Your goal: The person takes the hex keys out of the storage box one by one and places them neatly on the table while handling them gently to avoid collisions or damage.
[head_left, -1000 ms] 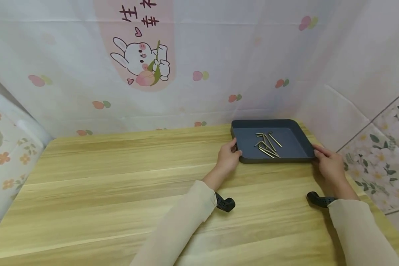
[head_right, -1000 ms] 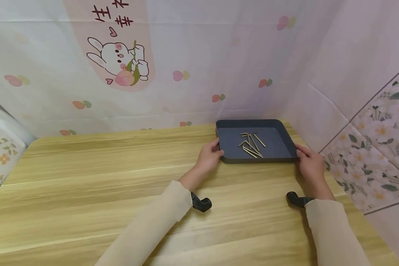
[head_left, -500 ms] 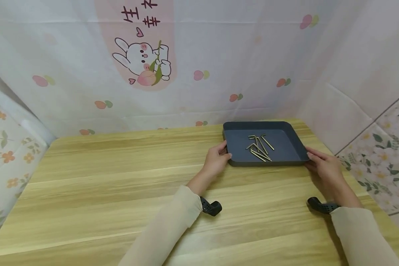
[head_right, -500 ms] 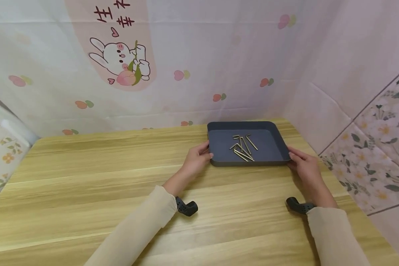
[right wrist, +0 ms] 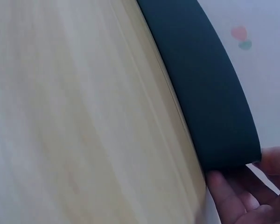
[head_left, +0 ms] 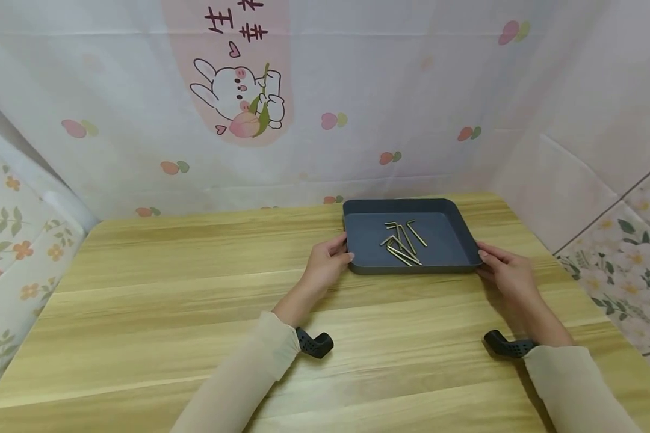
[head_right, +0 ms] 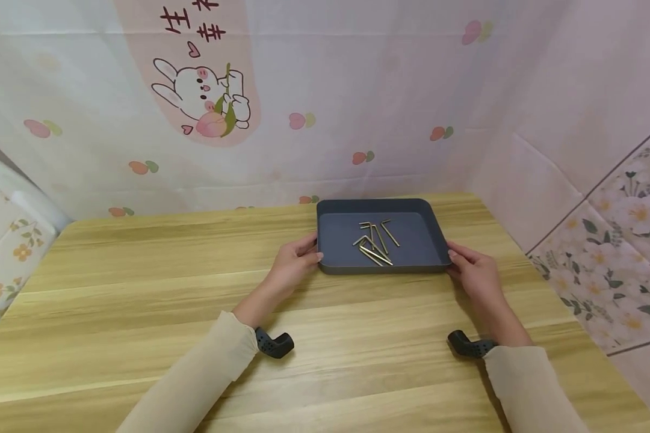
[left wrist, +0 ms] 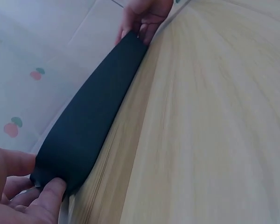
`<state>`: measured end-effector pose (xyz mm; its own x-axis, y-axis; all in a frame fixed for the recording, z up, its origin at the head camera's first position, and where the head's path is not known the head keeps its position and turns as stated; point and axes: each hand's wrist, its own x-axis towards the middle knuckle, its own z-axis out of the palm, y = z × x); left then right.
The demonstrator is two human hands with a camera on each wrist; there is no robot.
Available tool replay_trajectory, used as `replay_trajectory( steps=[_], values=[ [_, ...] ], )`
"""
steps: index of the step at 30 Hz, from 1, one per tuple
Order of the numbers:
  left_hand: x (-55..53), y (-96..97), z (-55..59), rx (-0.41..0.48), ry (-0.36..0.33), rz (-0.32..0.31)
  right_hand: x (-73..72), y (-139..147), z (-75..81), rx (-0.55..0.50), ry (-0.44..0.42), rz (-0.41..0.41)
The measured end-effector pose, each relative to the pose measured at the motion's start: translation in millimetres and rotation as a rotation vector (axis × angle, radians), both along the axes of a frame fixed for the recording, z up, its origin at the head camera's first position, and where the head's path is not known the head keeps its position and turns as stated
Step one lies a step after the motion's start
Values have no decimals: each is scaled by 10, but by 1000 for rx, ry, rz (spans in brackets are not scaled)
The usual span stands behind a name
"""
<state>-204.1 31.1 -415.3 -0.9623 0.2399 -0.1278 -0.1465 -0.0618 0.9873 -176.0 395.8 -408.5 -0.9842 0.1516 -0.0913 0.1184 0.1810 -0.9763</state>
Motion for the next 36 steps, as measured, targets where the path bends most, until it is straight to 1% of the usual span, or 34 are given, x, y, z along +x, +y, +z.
replay_trajectory(
  steps=[3,6,12,14,17,20,26,32,36],
  values=[
    [18,-92,-4,-3,5,2,2,-95,-1,13,18,11],
    [32,-198,-12,-3,7,9,-2,-201,-2,3,19,19],
    [88,-475,-20,-18,-1,31,-12,-463,-21,150,-9,58],
    [113,-566,-17,-18,-13,41,-12,-555,-23,166,-10,63],
    [141,-686,-9,-21,-28,49,-8,-679,-17,163,-2,76],
    [161,-797,-11,-41,-34,51,-4,-785,-11,155,4,93],
    [211,-1024,7,-86,-41,46,-13,-981,-22,138,0,100],
    [237,-1236,14,-133,-43,83,-14,-1180,-36,104,-14,113],
    [242,-1342,8,-147,-33,120,-6,-1292,-42,91,-10,115]
  ],
)
